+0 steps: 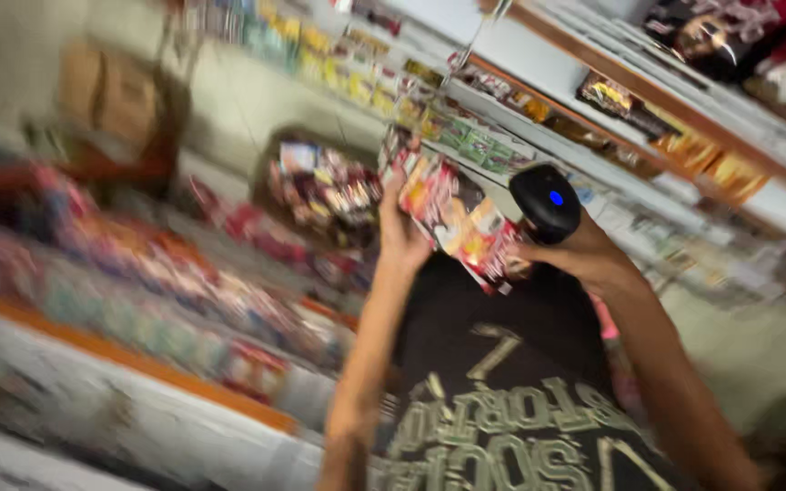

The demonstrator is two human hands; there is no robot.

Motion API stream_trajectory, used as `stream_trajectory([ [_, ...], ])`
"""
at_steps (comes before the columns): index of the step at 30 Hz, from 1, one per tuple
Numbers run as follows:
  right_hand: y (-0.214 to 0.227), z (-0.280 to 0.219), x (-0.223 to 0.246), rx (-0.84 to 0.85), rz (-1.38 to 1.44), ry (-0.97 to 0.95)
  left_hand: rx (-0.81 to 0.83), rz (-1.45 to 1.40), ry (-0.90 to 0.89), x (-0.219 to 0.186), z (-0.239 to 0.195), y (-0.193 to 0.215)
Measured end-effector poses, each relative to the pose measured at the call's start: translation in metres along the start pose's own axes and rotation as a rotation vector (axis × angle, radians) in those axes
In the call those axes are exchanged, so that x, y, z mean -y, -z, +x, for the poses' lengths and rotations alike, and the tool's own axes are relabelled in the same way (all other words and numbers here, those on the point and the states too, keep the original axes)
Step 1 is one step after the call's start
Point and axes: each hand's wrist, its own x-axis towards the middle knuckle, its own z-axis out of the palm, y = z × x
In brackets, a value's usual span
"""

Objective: The person scans several coffee packets from a box and individual packets on shelves using a handheld barcode scanner.

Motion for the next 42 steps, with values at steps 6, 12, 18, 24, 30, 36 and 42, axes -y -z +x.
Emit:
stream_trajectory([
  [6,-0.071,-0.006,-0.093,-0.17,0.737,-0.183,-0.035,0.204,0.07,-0.039,-0.004,0.027],
  [12,-0.085,-0.017,-0.124,-0.327,1.281,-0.099,-0.007,0.419,0.017,-0.017,0.004,-0.03],
  [18,-0.101,-0.027,-0.105,-0.157,1.37,-0.065,0.233,0.807,-0.005,0.001,0.015,0.002],
  [24,-0.109,-0.036,-0.065,0.002,1.528,0.039,0.411,1.274,-0.105,-0.012,0.016,-0.022],
  [30,-0.095,-0.041,-0.073,0.005,1.67,-0.001,0.544,1.256,-0.04,0.015,0.004,-0.068],
  [36,-0.068,-0.05,-0.092,0.185,1.464,-0.006,0.683,1.201,-0.015,0.025,-0.002,-0.04],
  [42,-0.023,-0.055,-0.131,0.229,1.487,0.068,0.355,0.789,-0.046,0.034,0.015,-0.006],
])
